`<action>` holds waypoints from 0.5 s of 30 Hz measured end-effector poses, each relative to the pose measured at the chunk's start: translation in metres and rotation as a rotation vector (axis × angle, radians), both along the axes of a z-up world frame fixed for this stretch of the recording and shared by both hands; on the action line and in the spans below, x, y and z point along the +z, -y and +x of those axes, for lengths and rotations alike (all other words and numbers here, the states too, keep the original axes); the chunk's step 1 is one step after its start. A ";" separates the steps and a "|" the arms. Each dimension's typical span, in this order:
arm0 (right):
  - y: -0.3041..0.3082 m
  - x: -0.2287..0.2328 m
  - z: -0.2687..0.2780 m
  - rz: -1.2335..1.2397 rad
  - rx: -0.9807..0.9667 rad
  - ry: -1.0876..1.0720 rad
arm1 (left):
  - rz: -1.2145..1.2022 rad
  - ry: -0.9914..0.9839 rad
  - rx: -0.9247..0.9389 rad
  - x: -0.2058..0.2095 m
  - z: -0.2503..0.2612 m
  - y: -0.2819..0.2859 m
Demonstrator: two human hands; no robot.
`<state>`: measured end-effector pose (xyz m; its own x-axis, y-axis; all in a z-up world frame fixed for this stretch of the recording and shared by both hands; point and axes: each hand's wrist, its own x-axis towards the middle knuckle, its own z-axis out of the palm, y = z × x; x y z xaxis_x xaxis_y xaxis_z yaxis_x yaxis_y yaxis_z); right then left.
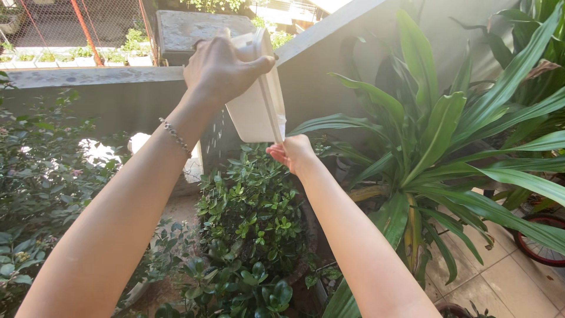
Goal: The person waters several potted plants on a tiled balcony using a white plastic container. They scoop water from a bucket and pour it over the leaves and soil of multiple plants, including a large leafy plant and flowering shrubs.
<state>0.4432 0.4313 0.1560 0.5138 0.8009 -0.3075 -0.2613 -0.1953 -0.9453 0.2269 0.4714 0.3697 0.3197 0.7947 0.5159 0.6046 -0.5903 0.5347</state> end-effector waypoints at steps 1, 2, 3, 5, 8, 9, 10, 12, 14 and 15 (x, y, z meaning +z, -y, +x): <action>-0.005 0.006 -0.002 0.010 -0.001 0.060 | 0.084 -0.029 0.031 -0.001 0.002 -0.003; -0.006 0.012 -0.004 0.017 -0.003 0.120 | 0.089 0.012 0.037 -0.002 0.001 -0.007; -0.006 0.017 -0.007 0.025 -0.004 0.180 | 0.095 0.054 0.042 -0.002 -0.002 -0.011; 0.002 0.030 -0.007 -0.032 -0.004 0.242 | -0.105 0.199 -0.035 -0.006 -0.007 -0.015; 0.026 0.053 -0.006 -0.120 0.006 0.532 | -0.587 0.437 -0.225 -0.016 -0.020 -0.013; 0.034 0.061 -0.007 -0.148 0.009 0.662 | -0.655 0.475 -0.247 -0.020 -0.023 -0.012; 0.043 0.070 -0.006 -0.217 -0.004 0.719 | -0.724 0.511 -0.272 -0.024 -0.025 -0.010; 0.062 0.088 -0.001 -0.357 -0.034 0.831 | -0.805 0.551 -0.293 -0.033 -0.026 -0.006; 0.074 0.107 0.003 -0.334 0.109 0.611 | -0.866 0.601 -0.330 -0.042 -0.025 -0.003; 0.080 0.114 0.005 -0.320 0.177 0.499 | -0.886 0.632 -0.355 -0.048 -0.023 -0.002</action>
